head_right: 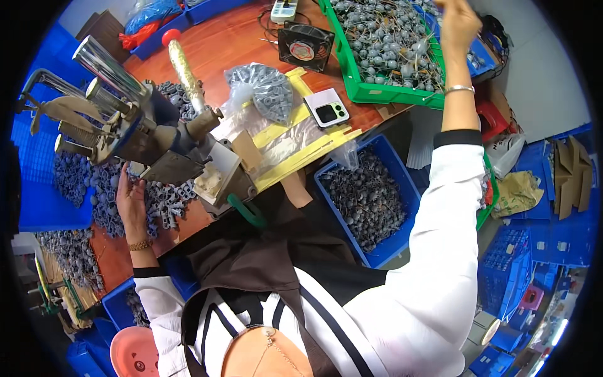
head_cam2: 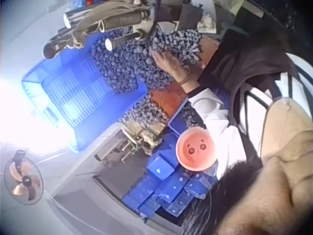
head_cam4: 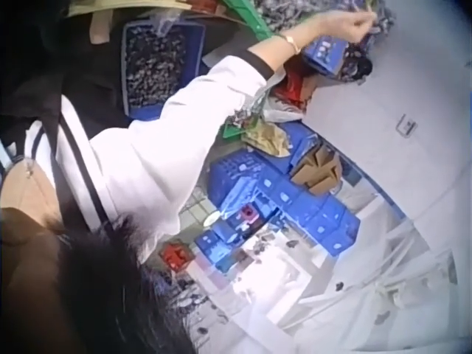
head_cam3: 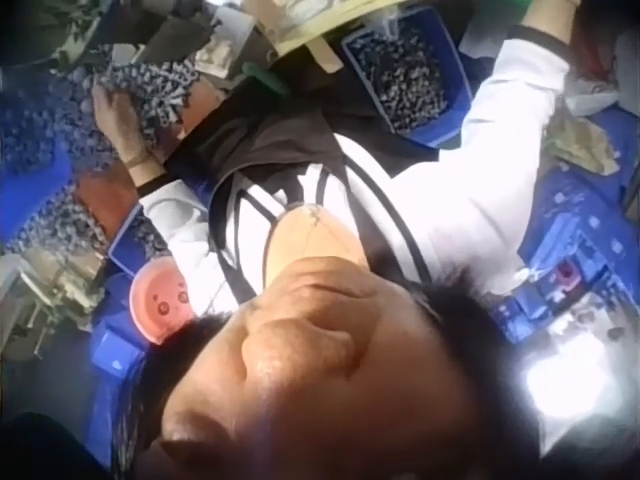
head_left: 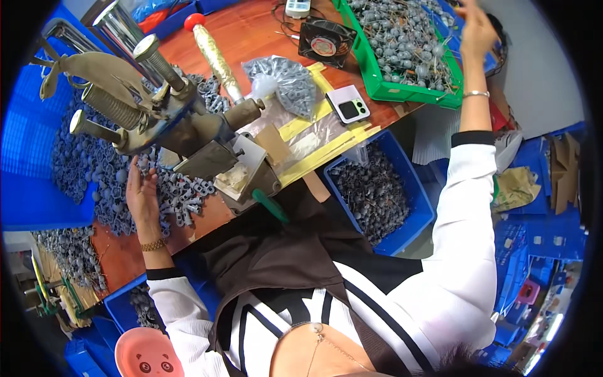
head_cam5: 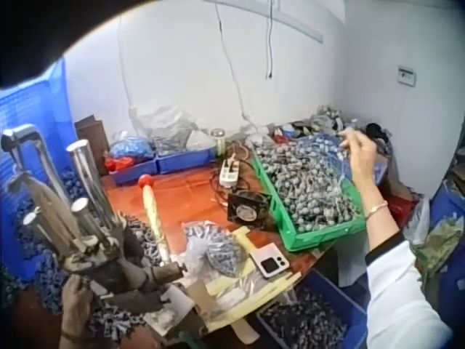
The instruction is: The recorder uses a manual lever press to assemble small green plastic components at a factory assembly station.
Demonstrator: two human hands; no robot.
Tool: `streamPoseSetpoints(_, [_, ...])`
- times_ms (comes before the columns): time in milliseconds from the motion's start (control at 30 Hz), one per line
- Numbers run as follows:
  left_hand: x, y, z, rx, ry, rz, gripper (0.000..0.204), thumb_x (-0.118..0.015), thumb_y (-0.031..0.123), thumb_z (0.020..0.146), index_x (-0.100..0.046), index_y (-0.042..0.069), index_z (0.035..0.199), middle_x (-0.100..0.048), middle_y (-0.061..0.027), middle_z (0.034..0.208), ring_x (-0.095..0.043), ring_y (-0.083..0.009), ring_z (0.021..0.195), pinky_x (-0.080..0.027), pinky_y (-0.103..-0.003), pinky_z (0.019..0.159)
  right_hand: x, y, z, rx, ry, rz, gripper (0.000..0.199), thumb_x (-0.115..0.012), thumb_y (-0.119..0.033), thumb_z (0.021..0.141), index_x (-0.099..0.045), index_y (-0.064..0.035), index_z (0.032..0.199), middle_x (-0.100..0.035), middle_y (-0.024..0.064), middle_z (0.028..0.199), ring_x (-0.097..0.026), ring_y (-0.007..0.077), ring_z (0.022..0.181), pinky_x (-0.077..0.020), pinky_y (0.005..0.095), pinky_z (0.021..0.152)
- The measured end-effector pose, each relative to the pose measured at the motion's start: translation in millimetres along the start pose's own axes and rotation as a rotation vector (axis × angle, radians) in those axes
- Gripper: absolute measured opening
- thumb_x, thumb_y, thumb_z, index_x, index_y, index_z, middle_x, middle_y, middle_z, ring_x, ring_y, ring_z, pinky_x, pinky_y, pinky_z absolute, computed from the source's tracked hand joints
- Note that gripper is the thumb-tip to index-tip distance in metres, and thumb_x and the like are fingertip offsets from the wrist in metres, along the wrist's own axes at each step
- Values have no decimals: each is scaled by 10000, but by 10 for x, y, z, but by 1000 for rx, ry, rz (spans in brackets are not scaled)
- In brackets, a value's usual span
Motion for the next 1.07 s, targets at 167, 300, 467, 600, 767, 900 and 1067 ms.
streamPoseSetpoints(167, [-403, -62, -326, -140, -34, 409, 337, -617, 49, 914, -558, -14, 1240, -627, -26, 874, -599, -82, 750, -503, -217, 718, -234, 1070, -197, -537, -366, 347, 194, -579, -92, 929, -659, 52, 1031, -691, 97, 848, -660, 158, 723, -530, 278, 619])
streamPoseSetpoints(300, [-839, -202, -853, -533, -126, 882, 237, -744, 43, 792, -613, -30, 976, -600, -7, 856, -527, -90, 739, -447, -234, 682, -73, 375, -114, -284, -152, 573, 218, -588, -59, 917, -660, 32, 1102, -703, 86, 952, -651, 134, 868, -504, 240, 756])
streamPoseSetpoints(467, [-1359, -345, -1038, -747, -94, 1084, 409, -843, 230, 675, -523, 3, 792, -504, -144, 796, -467, -352, 790, -382, -432, 713, -122, -50, -98, -119, -447, 250, 430, -639, -127, 861, -571, 52, 1246, -610, 175, 1231, -620, 295, 1006, -483, 339, 928])
streamPoseSetpoints(600, [-1548, -452, -1023, -863, -50, 1171, 483, -853, 366, 631, -573, 4, 786, -555, -151, 811, -497, -354, 825, -383, -452, 724, 49, 163, 74, -400, -177, 882, 283, -459, -18, 970, -551, 70, 1222, -611, 217, 1187, -551, 326, 1181, -392, 422, 1088])
streamPoseSetpoints(767, [-1545, -538, -1056, -759, 97, 1241, 548, -841, 442, 628, -562, 1, 797, -564, -142, 813, -505, -336, 869, -383, -439, 757, 208, -190, -174, -427, -84, 874, 264, -489, -64, 972, -587, 56, 1186, -628, 196, 1165, -592, 306, 1122, -445, 415, 1036])
streamPoseSetpoints(900, [-1516, -574, -1062, -713, 94, 1177, 579, -832, 459, 637, -542, -2, 833, -557, -130, 830, -501, -321, 883, -379, -426, 772, 190, -608, -475, -286, -493, 1212, 265, -524, -89, 966, -605, 49, 1177, -647, 169, 1082, -553, 213, 812, -440, 299, 757])
streamPoseSetpoints(1067, [-1450, -588, -1093, -496, 25, 1053, 556, -831, 450, 650, -553, 49, 916, -548, -133, 883, -488, -318, 918, -367, -427, 792, 158, -1190, -1098, -154, -867, 1375, 354, -550, -155, 965, -535, 4, 1280, -552, 102, 904, -460, 160, 685, -373, 280, 660])
Point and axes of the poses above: each hand's wrist, its own z-axis towards the middle knuckle, its own x-axis out of the back of the hand, y = z × x, the point moved 6 cm from there along z, towards the middle knuckle
